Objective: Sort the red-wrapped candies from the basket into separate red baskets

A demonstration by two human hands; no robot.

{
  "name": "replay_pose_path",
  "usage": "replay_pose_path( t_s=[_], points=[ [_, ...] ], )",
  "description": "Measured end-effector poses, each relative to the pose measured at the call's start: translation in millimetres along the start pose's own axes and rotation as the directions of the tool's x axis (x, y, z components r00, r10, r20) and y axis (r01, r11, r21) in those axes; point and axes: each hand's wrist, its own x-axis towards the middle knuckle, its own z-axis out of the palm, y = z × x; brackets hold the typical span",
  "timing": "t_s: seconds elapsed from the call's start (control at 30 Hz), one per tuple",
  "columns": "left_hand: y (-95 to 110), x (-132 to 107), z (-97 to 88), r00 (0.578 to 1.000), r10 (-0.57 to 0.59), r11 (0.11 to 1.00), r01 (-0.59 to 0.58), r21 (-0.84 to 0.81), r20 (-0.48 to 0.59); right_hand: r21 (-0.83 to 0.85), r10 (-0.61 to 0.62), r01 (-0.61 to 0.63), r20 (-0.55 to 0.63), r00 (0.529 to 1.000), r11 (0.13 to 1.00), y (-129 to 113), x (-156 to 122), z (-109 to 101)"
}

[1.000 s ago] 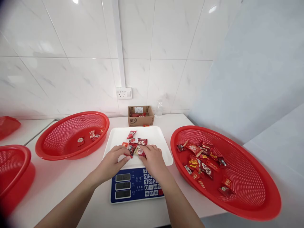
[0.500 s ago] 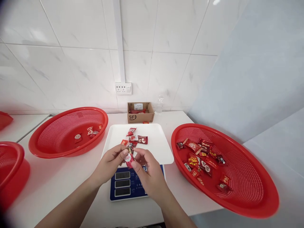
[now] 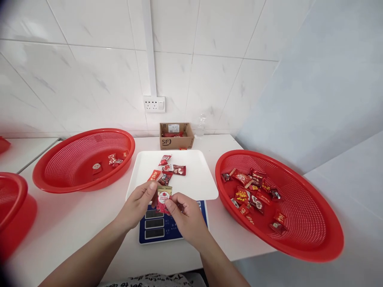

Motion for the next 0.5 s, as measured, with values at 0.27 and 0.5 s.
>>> replay_pose_path(
  t_s=[0.27, 0.5],
  points=[
    [-4.4, -6.1, 3.5, 0.994, -0.037, 0.999, 0.033, 0.037, 0.103, 0.060, -0.019, 0.020, -0.005, 1.000, 0.998, 2.1, 2.0, -1.2],
    [-5.7, -8.7, 7.0, 0.993, -0.022, 0.999, 0.024, -0.021, 0.113, 0.097, -0.103, 0.097, 0.053, 0.993, 0.991, 0.0, 4.5, 3.3]
  ],
)
